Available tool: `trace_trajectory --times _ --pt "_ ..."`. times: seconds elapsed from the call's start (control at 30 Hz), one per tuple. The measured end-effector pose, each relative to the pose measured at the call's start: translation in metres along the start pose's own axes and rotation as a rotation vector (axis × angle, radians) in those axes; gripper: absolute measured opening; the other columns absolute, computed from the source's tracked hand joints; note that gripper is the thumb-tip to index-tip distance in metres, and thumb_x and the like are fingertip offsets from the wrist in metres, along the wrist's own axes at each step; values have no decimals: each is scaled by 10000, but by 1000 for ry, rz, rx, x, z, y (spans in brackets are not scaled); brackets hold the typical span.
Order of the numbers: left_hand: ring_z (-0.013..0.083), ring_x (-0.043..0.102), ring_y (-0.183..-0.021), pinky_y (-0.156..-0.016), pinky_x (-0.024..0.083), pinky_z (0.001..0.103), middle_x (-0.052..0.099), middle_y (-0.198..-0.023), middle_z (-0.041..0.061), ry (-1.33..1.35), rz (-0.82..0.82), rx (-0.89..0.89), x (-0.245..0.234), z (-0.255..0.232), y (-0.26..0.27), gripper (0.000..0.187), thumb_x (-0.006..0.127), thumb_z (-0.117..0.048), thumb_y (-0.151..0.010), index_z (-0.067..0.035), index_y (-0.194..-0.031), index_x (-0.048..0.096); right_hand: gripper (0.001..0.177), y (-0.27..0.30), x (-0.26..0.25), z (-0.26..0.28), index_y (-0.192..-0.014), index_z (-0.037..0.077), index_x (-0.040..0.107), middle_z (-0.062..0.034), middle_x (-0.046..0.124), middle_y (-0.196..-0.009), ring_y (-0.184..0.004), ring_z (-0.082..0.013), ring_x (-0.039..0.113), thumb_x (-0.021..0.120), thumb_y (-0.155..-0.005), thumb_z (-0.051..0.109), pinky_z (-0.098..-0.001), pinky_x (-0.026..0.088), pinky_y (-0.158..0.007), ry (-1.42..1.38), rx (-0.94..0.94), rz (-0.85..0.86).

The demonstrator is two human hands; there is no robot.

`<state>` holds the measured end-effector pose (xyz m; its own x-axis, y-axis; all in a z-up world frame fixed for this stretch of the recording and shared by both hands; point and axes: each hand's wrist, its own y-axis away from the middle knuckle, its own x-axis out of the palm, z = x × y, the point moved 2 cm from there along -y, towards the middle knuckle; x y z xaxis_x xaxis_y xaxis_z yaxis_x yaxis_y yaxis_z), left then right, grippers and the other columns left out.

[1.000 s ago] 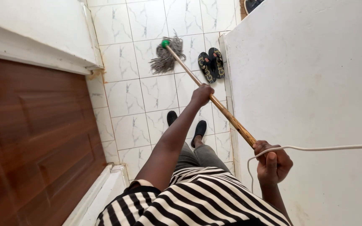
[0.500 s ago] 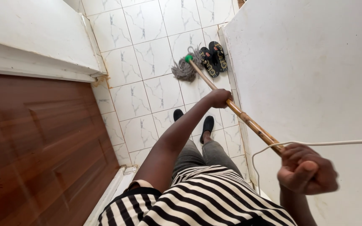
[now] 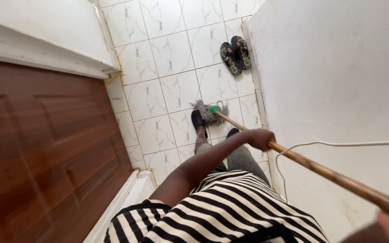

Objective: Mopping a tiled floor in a hallway area.

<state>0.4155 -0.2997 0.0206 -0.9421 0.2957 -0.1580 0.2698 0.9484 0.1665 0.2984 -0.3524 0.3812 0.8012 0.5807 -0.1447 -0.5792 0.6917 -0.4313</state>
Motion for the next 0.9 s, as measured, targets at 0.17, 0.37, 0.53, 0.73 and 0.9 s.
trace_trajectory --times 0.17,0.37,0.53,0.73,0.9 --pt "218 713 -777 -666 568 415 751 -836 41 -158 -128 -198 -3 -118 27 134 722 -217 -840 -148 -955 730 441 17 -24 0 -836 28 484 -31 462 -572 -473 -119 458 557 -1200 266 -346 492 -536 -53 -15 63" --pt "227 712 -950 -730 602 440 740 -966 31 -268 -574 -364 33 -37 -16 127 669 -178 -899 -201 -983 760 369 52 -96 6 -876 10 547 -30 473 -557 -455 -111 458 564 -1147 259 -362 490 -516 -86 -29 141" --pt "242 670 -1070 -769 593 460 723 -985 16 -301 -704 -393 61 -17 -58 91 721 -203 -861 -205 -945 754 332 59 -173 10 -902 -1 589 -30 480 -547 -444 -107 458 570 -1112 254 -374 489 -502 -104 -32 251" --pt "202 652 -1093 -771 595 430 723 -1001 -22 -340 -585 -493 109 -48 -125 85 699 -186 -881 -217 -942 751 435 71 -223 17 -764 -20 514 -59 478 -538 -367 -71 391 600 -1061 287 -308 419 -403 -106 -40 255" --pt "199 639 -1121 -785 587 415 690 -1033 -4 -321 -694 -375 130 -36 -176 102 641 -166 -960 -196 -927 732 502 74 -217 31 -727 -38 495 -51 470 -583 -413 -116 426 592 -1088 296 -321 451 -434 -13 -92 345"
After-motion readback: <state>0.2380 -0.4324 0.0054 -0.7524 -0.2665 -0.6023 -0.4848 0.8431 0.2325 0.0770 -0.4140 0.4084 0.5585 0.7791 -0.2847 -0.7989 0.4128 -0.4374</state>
